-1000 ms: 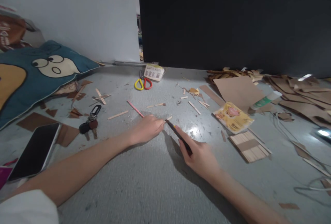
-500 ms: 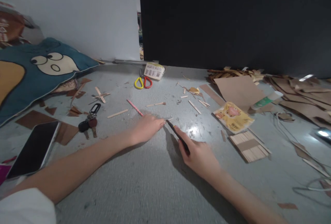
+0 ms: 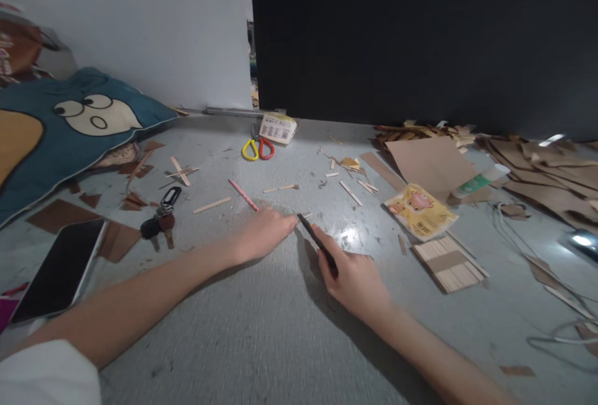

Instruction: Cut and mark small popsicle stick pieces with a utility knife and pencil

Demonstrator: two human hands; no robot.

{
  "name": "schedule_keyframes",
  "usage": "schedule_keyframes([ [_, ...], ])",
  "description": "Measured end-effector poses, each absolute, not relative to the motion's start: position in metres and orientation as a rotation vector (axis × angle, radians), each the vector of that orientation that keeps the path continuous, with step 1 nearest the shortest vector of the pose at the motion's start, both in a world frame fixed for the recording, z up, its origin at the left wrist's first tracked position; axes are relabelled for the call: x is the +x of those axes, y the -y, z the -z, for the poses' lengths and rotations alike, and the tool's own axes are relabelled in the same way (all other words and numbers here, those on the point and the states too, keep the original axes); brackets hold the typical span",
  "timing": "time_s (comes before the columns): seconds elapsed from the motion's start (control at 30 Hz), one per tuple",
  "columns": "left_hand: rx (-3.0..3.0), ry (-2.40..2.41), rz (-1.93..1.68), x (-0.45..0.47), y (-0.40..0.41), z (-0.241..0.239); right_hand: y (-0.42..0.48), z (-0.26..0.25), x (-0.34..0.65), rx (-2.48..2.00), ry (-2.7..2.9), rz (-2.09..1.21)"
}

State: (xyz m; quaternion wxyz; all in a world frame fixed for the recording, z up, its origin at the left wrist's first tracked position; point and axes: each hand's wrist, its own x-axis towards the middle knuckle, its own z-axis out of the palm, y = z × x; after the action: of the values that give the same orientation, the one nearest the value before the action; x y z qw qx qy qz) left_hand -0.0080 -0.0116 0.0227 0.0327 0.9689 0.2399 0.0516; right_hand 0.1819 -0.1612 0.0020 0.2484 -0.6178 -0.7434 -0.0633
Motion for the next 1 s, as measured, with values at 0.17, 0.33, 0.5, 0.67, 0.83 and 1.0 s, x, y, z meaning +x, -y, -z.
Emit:
schedule_keyframes([
  [0.17,2.997,-0.779,-0.161,-0.006,0.011,-0.021,0.164,-0.006,0.178,-1.706,2.002,0.097],
  [0.33,3.017,-0.753,-0.144,-0.007,0.009,-0.022,0.17,-0.008,0.176,-1.705,1.987,0.035],
  [0.5,3.034,-0.714,-0.063,-0.009,0.008,-0.026,0.169,-0.006,0.178,-1.695,2.015,0.096],
  [0.67,3.083,-0.681,-0.109,-0.009,0.005,-0.022,0.164,-0.007,0.181,-1.705,2.072,0.129],
  [0.83,3.104,-0.64,-0.156,-0.01,0.005,-0.023,0.159,-0.008,0.179,-1.745,2.094,0.184],
  [1.0,3.095,-0.668,-0.182,-0.01,0.005,-0.023,0.152,-0.008,0.177,-1.797,2.08,0.184],
])
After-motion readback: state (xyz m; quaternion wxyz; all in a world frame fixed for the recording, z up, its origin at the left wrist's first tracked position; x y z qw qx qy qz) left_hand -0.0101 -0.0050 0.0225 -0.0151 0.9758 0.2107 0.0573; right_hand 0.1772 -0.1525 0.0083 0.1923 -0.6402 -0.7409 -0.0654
